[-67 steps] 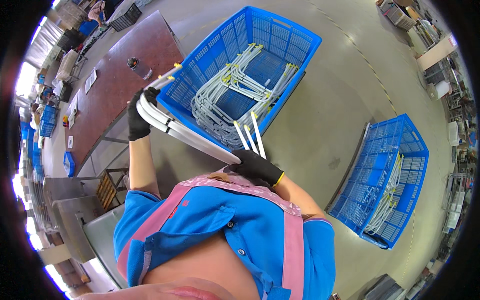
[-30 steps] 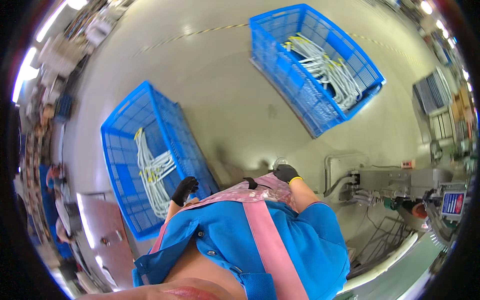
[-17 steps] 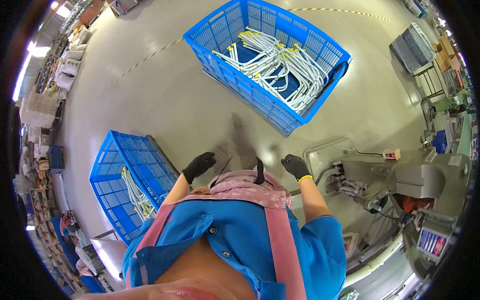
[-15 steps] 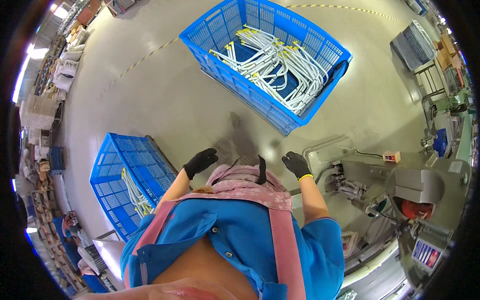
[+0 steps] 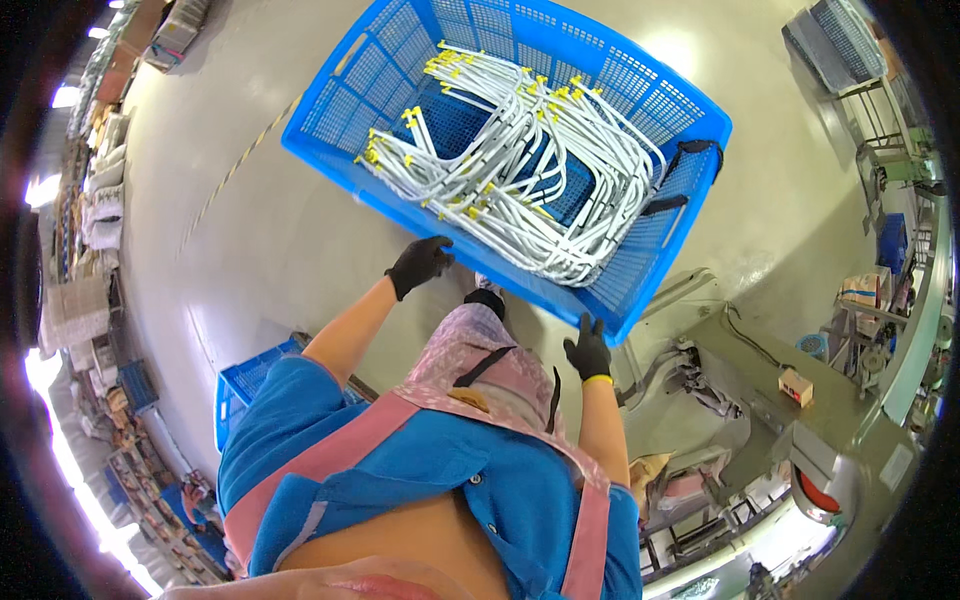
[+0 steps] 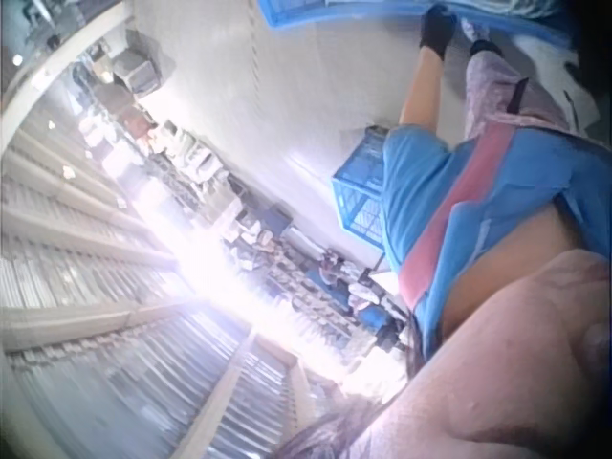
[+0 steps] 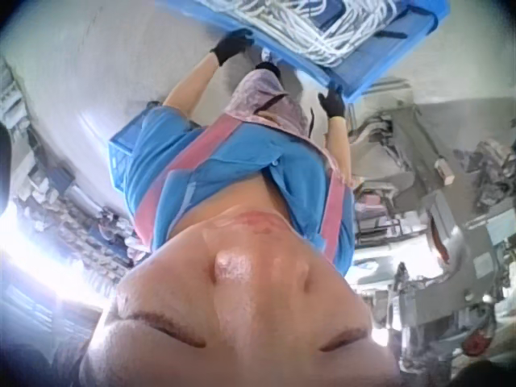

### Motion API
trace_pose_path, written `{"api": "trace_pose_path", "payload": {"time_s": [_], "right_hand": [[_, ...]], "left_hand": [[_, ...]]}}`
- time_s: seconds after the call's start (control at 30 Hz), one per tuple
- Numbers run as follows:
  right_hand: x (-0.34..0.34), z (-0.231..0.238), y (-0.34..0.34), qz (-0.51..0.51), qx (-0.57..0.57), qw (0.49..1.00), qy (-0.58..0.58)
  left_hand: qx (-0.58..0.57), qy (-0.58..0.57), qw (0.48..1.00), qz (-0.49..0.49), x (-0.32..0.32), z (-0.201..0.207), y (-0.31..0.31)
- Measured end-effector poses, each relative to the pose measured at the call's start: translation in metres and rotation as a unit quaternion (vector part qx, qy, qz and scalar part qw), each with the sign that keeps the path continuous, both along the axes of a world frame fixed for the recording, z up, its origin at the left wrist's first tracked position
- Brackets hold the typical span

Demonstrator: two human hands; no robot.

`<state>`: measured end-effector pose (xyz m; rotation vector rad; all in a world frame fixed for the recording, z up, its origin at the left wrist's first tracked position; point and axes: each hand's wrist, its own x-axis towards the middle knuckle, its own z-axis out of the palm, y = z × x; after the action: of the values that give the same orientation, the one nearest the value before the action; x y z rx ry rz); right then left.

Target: The person repeatedly picks white PVC pipes with yellow ends from a blue crate, inserts them into a machine fixture, and returns them to the crate. The cycle continues throughout the clip without visible final assembly or packaging.

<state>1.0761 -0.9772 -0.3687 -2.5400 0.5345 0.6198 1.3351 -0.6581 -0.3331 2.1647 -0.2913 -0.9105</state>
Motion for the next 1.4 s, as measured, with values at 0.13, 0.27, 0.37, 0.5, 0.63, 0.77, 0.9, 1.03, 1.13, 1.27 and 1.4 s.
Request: {"api": "trace_pose_path", "payload": {"time_s": [0.13, 0.27, 0.37, 0.5, 0.63, 0.77, 0.9, 1.03, 1.13, 1.27, 1.4], "right_hand": [[0.008, -0.002, 0.020, -0.068, -0.010, 0.993, 0.099], [0.027, 0.014, 0.035, -0.021, -0.086, 0.978, 0.189], [0.042, 0.017, 0.044, -0.054, -0.092, 0.962, 0.250], [0.044, 0.015, 0.055, -0.113, -0.105, 0.959, 0.237], [0.035, 0.011, 0.056, -0.126, -0.104, 0.952, 0.260], [0.031, 0.010, 0.055, -0.101, -0.114, 0.963, 0.222], [0.031, 0.011, 0.053, -0.118, -0.093, 0.963, 0.224], [0.031, 0.011, 0.051, -0.098, -0.092, 0.961, 0.242], [0.033, 0.010, 0.050, -0.092, -0.100, 0.962, 0.237], [0.040, 0.008, 0.046, -0.110, -0.070, 0.948, 0.292], [0.047, 0.009, 0.043, -0.113, -0.053, 0.943, 0.309]], "left_hand": [[0.034, -0.165, 0.985, -0.034, 0.115, -0.103, -0.025], [0.223, -0.092, 0.966, -0.092, 0.189, -0.181, -0.037], [0.335, -0.070, 0.939, 0.024, 0.203, -0.215, -0.051], [0.385, 0.031, 0.920, -0.060, 0.218, -0.240, -0.065], [0.389, 0.003, 0.921, -0.026, 0.222, -0.258, -0.080], [0.415, -0.051, 0.908, -0.036, 0.218, -0.269, -0.085], [0.331, -0.016, 0.940, -0.077, 0.228, -0.272, -0.069], [0.141, -0.065, 0.985, -0.082, 0.242, -0.248, -0.051], [0.005, 0.021, 0.996, -0.092, 0.257, -0.195, -0.045], [-0.102, 0.204, 0.971, -0.074, 0.277, -0.084, -0.043], [-0.095, 0.225, 0.969, -0.041, 0.308, 0.011, -0.060]]}}
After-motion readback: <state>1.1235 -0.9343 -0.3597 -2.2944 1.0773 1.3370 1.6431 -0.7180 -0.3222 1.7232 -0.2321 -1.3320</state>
